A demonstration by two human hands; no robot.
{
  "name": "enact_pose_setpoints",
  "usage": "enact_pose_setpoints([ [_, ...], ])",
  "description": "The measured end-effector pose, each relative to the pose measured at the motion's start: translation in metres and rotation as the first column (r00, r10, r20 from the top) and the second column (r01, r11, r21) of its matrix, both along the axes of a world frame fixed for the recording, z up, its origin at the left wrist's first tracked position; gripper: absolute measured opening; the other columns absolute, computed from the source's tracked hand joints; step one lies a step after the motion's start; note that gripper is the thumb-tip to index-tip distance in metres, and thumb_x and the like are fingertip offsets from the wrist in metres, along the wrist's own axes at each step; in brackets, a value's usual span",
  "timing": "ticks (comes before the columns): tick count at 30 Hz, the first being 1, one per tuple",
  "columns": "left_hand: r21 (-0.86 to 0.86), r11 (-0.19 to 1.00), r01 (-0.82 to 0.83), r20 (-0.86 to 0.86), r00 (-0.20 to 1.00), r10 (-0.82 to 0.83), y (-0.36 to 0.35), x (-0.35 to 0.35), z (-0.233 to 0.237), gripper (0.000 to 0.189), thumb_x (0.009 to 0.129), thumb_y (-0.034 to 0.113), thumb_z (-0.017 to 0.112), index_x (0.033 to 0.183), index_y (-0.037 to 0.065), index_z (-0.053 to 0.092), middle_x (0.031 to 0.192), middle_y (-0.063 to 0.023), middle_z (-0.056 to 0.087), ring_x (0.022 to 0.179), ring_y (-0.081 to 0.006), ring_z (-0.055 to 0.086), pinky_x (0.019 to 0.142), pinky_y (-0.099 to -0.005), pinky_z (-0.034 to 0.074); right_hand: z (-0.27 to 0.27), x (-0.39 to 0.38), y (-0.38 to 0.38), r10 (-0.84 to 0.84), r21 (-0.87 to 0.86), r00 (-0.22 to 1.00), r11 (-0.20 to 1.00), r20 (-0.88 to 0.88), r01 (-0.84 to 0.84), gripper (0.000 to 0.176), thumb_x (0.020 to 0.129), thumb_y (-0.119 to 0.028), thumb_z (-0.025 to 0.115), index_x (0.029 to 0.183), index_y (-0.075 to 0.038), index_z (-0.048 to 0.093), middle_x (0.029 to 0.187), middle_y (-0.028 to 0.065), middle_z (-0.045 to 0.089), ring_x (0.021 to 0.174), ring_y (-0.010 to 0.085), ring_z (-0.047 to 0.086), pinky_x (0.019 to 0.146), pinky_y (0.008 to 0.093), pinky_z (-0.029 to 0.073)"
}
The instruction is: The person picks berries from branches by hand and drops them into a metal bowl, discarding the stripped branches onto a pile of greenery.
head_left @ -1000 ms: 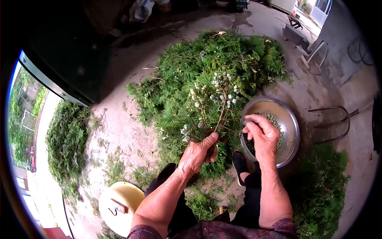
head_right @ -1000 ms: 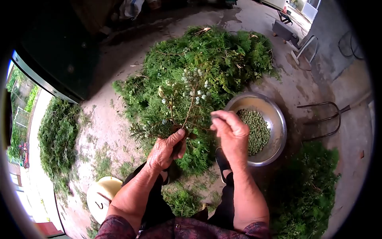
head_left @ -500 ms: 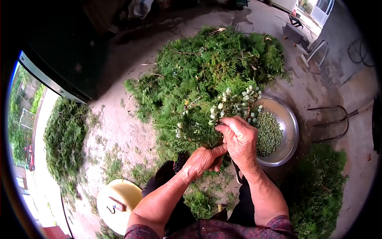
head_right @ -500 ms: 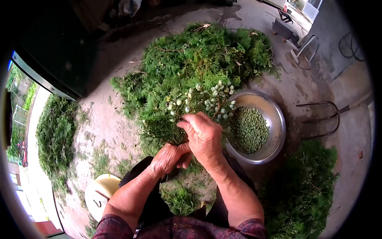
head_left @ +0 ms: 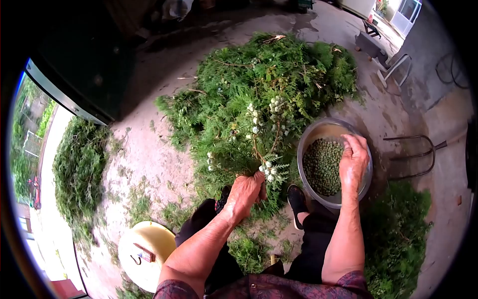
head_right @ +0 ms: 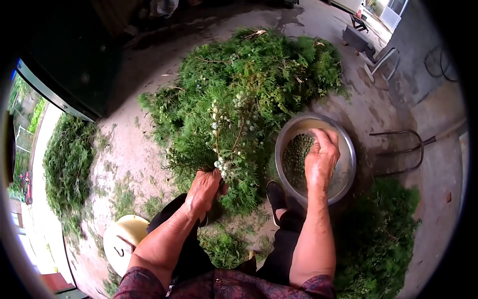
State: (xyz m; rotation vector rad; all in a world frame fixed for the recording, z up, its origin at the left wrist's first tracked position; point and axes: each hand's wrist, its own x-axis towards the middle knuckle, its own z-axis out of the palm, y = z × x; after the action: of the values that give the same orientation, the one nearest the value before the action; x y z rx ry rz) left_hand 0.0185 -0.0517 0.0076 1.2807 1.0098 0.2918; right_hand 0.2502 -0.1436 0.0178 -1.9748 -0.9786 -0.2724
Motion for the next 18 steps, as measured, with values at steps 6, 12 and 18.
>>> enact_pose_setpoints([
  [6, 0.047, 0.997, -0.055, -0.024, 0.998, 0.057, -0.004, 0.008, -0.012, 0.039, 0.088, 0.04, 0.052, 0.078, 0.003, 0.059, 0.052, -0.0019, 0.05, 0.049, -0.0105, 0.042, 0.048, -0.0263, 0.032, 0.003, -0.009, -0.006, 0.169, 0.207, 0.864, 0.975, -0.475, -0.077, 0.02, 0.084, -0.004, 0.058, 0.104, 0.001, 0.062, 0.097, 0.0081, 0.063, 0.089, 0.0187, 0.06, 0.083, 0.0267, 0.047],
  [12, 0.076, 0.993, -0.093, -0.039, 0.995, 0.096, -0.005, 0.008, -0.005, 0.038, 0.088, 0.039, 0.053, 0.077, 0.003, 0.057, 0.053, -0.0017, 0.049, 0.049, -0.0108, 0.042, 0.048, -0.0265, 0.032, 0.036, -0.084, 0.002, 0.491, 0.261, 0.864, 0.853, -0.109, -0.452, 0.024, 0.073, -0.005, 0.071, 0.096, -0.003, 0.063, 0.09, 0.0059, 0.058, 0.078, 0.0156, 0.056, 0.068, 0.0264, 0.047],
  [18, 0.069, 0.997, -0.045, -0.009, 0.999, 0.046, 0.0, 0.007, -0.021, 0.05, 0.09, 0.052, 0.043, 0.089, 0.003, 0.056, 0.053, -0.0053, 0.051, 0.052, -0.0157, 0.048, 0.05, -0.033, 0.038, 0.019, -0.104, 0.017, 0.521, -0.1, 0.853, 0.851, 0.031, -0.516, 0.055, 0.061, -0.011, 0.078, 0.111, -0.007, 0.055, 0.102, 0.0114, 0.051, 0.088, 0.0267, 0.052, 0.075, 0.0356, 0.046],
])
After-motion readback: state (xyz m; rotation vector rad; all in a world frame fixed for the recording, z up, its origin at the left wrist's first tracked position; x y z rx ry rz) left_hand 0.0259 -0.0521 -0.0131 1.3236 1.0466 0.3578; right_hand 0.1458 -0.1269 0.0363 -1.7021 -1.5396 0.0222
